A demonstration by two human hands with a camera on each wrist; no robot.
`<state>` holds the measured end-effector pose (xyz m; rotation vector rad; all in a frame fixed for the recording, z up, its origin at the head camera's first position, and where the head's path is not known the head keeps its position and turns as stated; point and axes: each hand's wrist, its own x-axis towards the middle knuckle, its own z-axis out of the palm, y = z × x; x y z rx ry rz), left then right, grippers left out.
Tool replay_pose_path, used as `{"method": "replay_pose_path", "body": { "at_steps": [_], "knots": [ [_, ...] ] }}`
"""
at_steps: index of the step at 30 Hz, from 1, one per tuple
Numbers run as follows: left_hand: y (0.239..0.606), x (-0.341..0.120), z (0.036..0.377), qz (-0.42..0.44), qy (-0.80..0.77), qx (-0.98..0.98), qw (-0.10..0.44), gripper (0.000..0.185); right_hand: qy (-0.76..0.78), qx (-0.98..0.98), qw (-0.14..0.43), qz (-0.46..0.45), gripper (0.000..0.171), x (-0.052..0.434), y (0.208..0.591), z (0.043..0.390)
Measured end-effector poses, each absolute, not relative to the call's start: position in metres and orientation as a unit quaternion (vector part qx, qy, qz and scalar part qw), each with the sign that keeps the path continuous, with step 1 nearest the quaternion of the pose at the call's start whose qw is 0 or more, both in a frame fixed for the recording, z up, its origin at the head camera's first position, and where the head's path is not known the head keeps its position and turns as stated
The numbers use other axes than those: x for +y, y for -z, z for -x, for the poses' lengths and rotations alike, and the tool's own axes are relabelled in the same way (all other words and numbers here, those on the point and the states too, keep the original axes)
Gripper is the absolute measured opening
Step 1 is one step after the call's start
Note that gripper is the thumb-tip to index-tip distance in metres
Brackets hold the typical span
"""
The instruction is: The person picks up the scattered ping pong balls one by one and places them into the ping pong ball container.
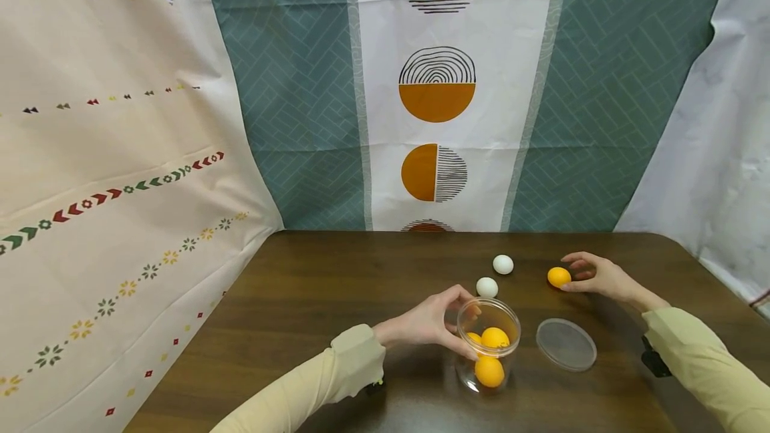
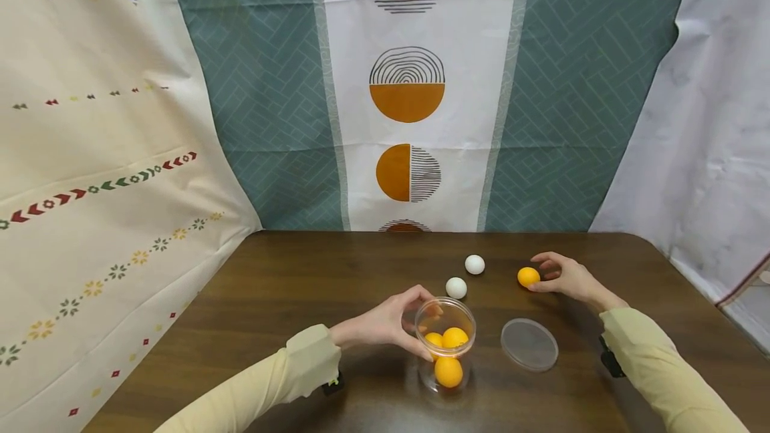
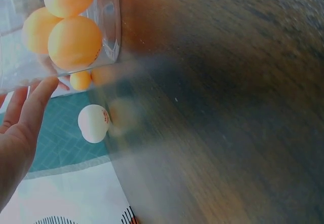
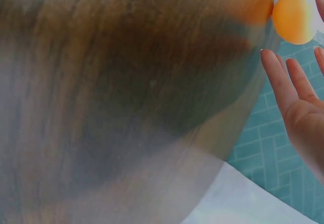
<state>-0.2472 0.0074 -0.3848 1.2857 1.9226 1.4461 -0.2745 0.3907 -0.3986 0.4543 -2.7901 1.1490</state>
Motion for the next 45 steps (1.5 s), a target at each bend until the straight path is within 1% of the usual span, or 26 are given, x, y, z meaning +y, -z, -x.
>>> {"method": "replay_pose_path", "body": {
  "at_steps": [18,29,45],
  "knots": [
    [0.387,0.008,0.248,-0.462,-0.519,0.690,0.203,0.057,-0.374,-0.916,0.047,-0.139,0.058,0.386,0.403,0.274],
    [0.386,0.008,0.248,-0.465,-0.517,0.689,0.203,0.057,-0.353,-0.923,0.064,-0.141,0.054,0.383,0.406,0.277],
    [0.385,0.008,0.247,-0.465,-0.521,0.685,0.207,0.057,-0.336,-0.928,0.073,-0.143,0.049,0.380,0.407,0.281]
  ]
}}
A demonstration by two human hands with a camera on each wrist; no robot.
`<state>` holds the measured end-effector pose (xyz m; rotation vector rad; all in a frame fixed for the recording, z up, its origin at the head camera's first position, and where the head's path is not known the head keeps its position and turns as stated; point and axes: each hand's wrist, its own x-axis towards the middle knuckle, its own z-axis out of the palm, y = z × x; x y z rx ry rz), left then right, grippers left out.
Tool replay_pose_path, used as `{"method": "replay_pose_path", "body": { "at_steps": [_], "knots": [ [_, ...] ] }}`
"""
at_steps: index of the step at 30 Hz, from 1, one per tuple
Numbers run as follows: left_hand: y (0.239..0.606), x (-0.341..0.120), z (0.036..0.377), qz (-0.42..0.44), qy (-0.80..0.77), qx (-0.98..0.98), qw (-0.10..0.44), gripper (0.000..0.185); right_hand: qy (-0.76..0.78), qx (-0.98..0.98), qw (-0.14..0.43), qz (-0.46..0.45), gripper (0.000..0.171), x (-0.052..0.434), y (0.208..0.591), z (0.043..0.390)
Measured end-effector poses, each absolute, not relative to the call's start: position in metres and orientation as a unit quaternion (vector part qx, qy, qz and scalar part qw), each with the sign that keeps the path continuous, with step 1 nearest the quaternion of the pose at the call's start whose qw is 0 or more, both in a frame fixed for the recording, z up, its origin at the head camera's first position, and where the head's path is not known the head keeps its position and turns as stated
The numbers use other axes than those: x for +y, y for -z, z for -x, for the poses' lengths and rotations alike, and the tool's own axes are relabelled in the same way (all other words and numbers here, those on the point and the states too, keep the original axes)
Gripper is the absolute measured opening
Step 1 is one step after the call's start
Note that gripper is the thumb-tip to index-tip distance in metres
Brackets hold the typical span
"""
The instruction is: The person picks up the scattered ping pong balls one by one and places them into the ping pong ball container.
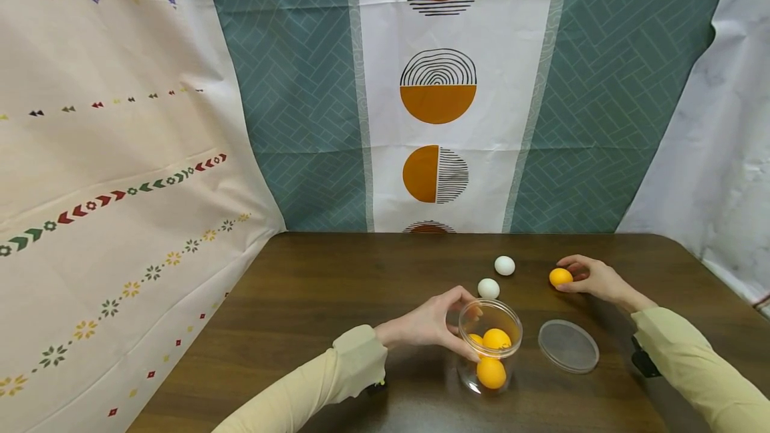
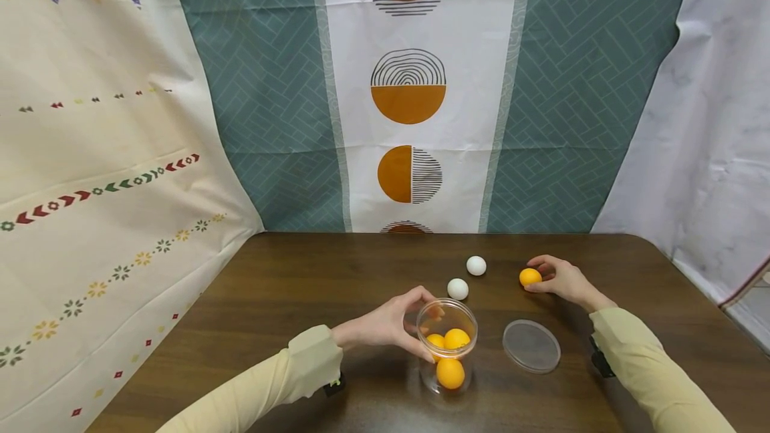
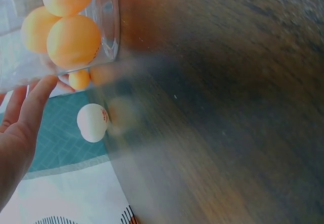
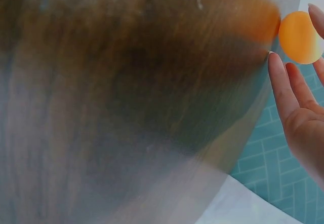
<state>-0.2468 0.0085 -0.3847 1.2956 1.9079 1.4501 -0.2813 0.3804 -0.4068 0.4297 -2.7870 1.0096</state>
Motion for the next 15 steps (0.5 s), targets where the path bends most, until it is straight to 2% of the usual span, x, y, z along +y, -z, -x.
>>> {"method": "replay_pose_path", "body": {
  "at_steps": [15],
  "knots": [
    [0.374,0.007,0.240,-0.461,-0.522,0.685,0.213,0.056,-0.328,-0.931,0.073,-0.145,0.048,0.378,0.409,0.285]
  ]
}}
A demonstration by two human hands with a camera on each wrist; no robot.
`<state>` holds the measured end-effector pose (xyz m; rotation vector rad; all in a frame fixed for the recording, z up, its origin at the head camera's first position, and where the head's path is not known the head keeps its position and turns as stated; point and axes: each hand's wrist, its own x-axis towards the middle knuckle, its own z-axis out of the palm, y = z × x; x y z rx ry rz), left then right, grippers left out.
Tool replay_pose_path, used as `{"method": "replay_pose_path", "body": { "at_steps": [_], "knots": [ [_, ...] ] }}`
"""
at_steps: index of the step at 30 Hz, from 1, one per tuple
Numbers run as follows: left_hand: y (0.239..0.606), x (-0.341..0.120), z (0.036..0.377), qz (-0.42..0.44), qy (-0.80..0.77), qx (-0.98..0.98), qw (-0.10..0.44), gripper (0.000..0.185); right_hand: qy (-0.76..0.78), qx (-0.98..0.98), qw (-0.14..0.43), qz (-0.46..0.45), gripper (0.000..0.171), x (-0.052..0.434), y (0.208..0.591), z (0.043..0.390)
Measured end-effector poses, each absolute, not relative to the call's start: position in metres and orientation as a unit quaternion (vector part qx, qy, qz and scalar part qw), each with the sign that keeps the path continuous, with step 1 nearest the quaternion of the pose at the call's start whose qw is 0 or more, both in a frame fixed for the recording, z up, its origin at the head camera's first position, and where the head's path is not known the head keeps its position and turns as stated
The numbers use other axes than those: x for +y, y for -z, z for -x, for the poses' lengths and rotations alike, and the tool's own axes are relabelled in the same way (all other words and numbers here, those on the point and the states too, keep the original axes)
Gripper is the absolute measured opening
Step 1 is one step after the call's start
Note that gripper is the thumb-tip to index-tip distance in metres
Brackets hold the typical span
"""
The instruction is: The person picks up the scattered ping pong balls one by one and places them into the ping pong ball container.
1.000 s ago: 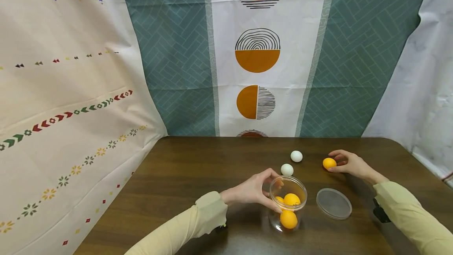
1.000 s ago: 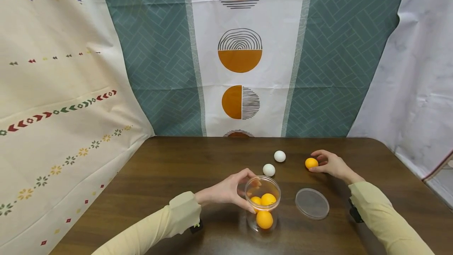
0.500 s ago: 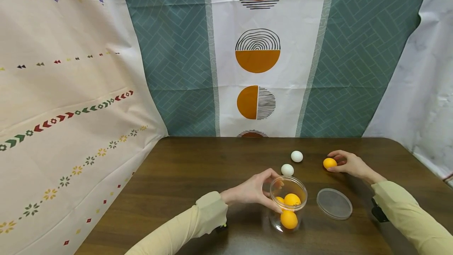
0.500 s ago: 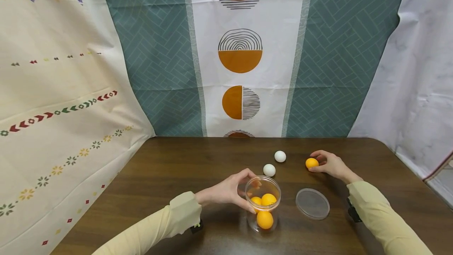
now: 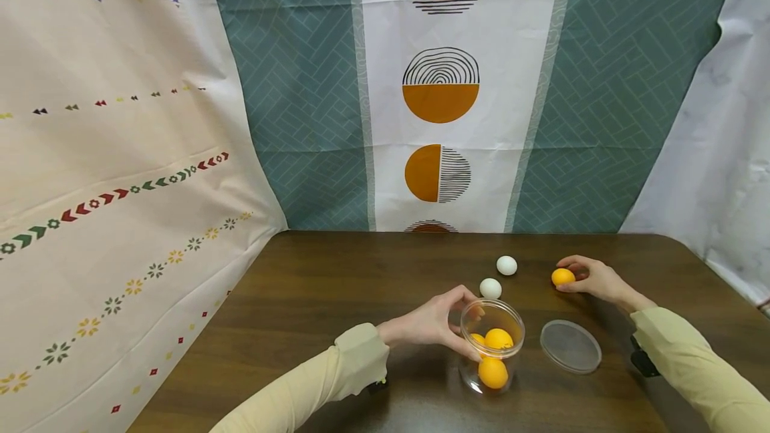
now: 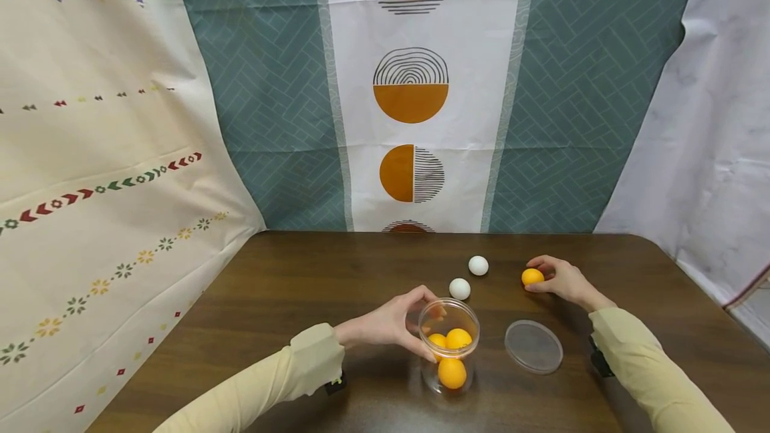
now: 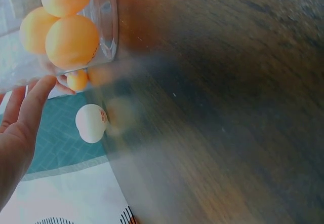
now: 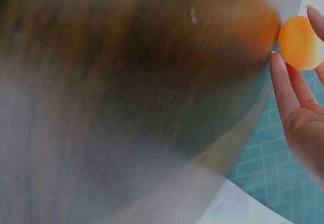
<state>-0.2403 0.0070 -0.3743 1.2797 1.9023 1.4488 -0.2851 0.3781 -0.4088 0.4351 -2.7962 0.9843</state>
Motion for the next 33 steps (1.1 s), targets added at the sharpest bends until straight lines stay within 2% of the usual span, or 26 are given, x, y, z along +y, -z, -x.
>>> {"method": "replay_pose_path", "body": {
  "at_steps": [10,23,33],
  "knots": [
    [0.383,0.008,0.246,-0.459,-0.517,0.690,0.215,0.056,-0.320,-0.931,0.085,-0.151,0.048,0.377,0.412,0.286],
    [0.385,0.008,0.246,-0.458,-0.520,0.688,0.214,0.056,-0.326,-0.931,0.078,-0.144,0.041,0.377,0.414,0.285],
    [0.385,0.008,0.247,-0.460,-0.521,0.686,0.216,0.057,-0.334,-0.931,0.073,-0.131,0.042,0.375,0.410,0.283]
  ]
}}
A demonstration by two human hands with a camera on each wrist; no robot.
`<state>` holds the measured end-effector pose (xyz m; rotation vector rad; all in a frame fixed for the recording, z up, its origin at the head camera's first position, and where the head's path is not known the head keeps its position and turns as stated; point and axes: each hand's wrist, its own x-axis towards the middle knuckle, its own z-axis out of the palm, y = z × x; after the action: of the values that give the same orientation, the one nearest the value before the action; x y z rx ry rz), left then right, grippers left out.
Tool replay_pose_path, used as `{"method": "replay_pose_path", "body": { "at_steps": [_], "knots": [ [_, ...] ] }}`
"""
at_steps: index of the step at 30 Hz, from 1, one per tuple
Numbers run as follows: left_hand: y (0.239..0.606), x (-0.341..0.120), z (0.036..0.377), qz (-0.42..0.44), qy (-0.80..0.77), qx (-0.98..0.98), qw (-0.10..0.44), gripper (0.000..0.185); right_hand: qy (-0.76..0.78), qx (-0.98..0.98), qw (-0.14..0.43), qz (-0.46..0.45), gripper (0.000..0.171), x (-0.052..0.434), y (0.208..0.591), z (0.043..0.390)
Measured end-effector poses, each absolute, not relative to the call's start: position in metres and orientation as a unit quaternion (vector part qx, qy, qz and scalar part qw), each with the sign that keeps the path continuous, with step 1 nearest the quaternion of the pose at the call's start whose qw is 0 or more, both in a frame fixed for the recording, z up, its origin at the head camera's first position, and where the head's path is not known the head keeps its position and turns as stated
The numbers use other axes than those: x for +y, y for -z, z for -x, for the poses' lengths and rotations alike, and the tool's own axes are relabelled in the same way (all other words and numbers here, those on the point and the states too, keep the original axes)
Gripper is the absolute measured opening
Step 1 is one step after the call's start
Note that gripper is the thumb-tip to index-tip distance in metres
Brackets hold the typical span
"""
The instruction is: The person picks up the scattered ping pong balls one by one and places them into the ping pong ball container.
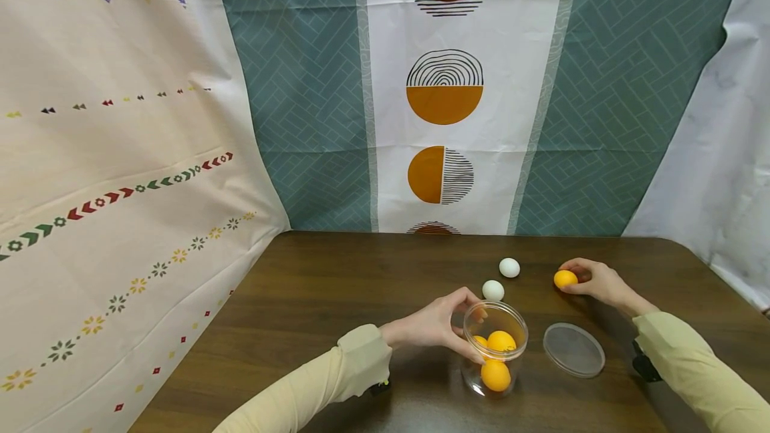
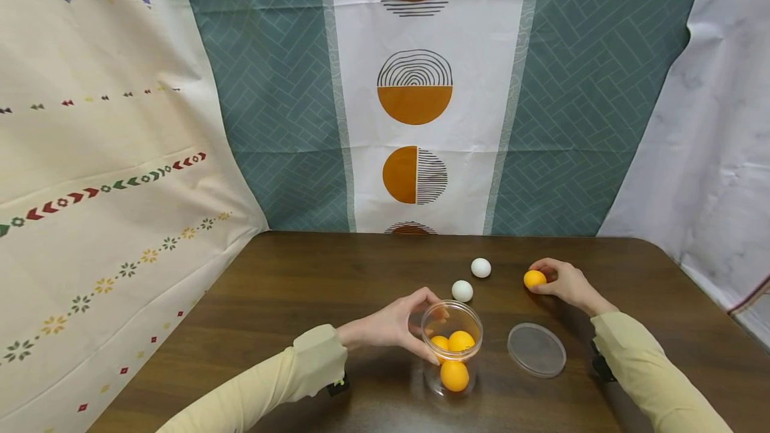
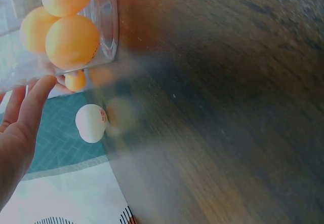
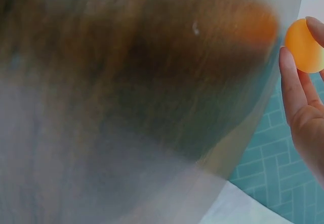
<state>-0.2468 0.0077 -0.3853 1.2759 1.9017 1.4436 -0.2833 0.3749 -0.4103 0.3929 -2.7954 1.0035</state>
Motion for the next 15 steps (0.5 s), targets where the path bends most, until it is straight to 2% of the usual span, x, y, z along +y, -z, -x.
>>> {"method": "replay_pose_path", "body": {
  "at_steps": [15],
  "knots": [
    [0.3842,0.0076,0.2471,-0.460,-0.524,0.683,0.217,0.057,-0.338,-0.924,0.084,-0.155,0.040,0.3747,0.4020,0.2812]
  ]
}}
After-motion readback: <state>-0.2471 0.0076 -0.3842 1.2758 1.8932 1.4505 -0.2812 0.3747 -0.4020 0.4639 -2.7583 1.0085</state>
